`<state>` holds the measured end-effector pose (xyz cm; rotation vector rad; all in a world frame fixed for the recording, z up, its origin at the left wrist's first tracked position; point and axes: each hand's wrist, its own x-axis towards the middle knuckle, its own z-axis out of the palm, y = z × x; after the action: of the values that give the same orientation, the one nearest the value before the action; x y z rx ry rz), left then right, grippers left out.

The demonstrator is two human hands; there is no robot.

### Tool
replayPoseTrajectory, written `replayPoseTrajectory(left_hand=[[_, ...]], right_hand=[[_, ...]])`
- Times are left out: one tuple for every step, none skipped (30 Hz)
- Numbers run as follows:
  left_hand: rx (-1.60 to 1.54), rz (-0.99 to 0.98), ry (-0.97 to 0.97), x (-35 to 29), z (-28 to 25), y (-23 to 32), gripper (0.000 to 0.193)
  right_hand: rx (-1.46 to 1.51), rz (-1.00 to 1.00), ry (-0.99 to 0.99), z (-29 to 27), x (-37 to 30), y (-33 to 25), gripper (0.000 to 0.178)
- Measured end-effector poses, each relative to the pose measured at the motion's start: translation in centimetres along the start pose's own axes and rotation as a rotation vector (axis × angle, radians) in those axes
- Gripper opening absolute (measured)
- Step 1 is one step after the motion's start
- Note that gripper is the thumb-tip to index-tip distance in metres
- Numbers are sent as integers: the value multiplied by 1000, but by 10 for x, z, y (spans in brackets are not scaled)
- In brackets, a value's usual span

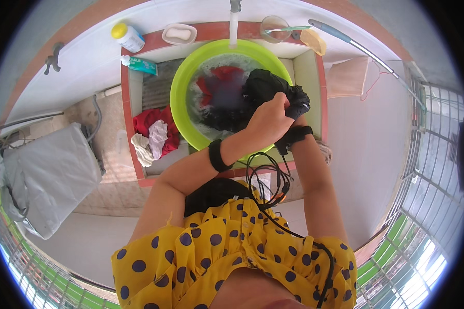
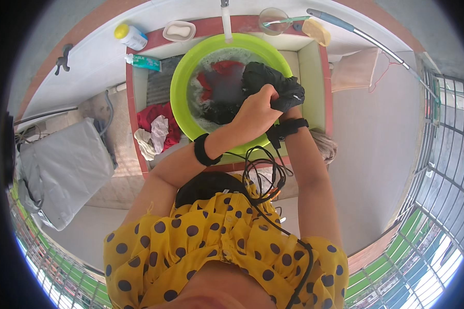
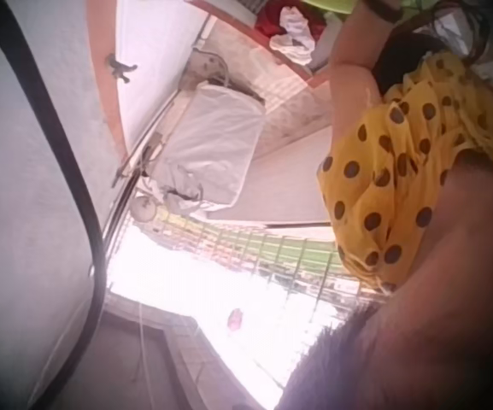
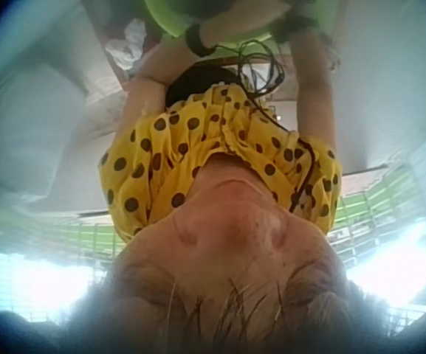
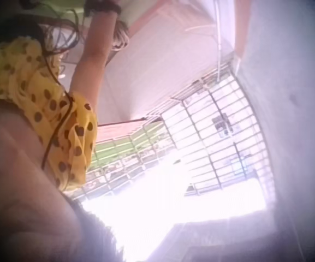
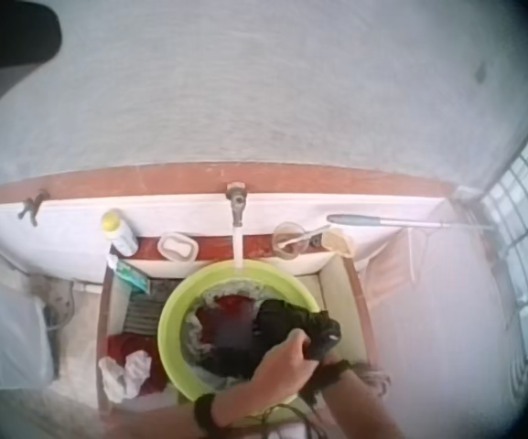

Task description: The person washes clothes by hand in a green basin filled with soapy water. They scrub and rinse a white cloth, then a black garment, repeatedly submerging and wringing them out.

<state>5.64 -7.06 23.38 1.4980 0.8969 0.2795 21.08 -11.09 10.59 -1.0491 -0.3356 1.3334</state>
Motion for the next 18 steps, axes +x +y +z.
replayPoseTrajectory(left_hand=[[6,35,12,-2,2,1,25],[14,71,22,-5,2,2,26],[22,107,32,-6,2,2,27],[28,143,97,-5,2,0,28],[33,177,160,-3,6,-3,30],[39,211,224,-1,7,-7,32],[79,156,327,4,5,-10,36],[121,106,424,13,2,-13,40],[120,98,431,24,1,-26,41],[121,94,437,36,-2,-38,43],[79,14,311,44,-7,-45,42],[40,-62,185,48,-11,-48,42],[-20,-80,152,48,-10,-39,40],[-30,-66,150,47,-12,-37,40],[-41,-51,150,46,-13,-35,40],[-53,-37,149,44,-14,-31,39],[-14,-19,127,39,-13,-23,36],[18,18,94,32,-8,-21,35]], right_hand=[[-4,-4,3,-1,-2,3,29],[-8,-10,4,0,-4,7,29],[-16,-18,3,1,-5,9,29],[-24,-27,0,1,-5,11,29],[-41,-34,-4,2,-5,10,29],[-64,-43,-20,3,-3,9,30],[-96,-54,-28,4,-2,9,30],[-142,-75,-40,2,1,11,30],[-195,-86,-59,4,0,12,30],[-250,-107,-86,4,7,16,30],[120,-9,-49,5,7,23,28],[490,87,-12,3,8,29,26],[446,159,-86,-27,14,46,31],[396,188,-82,-28,12,53,31],[339,193,-65,-19,5,52,30],[286,192,-56,-11,-1,50,29],[245,181,-43,-9,-7,48,29],[213,167,-34,-5,-11,46,28]])
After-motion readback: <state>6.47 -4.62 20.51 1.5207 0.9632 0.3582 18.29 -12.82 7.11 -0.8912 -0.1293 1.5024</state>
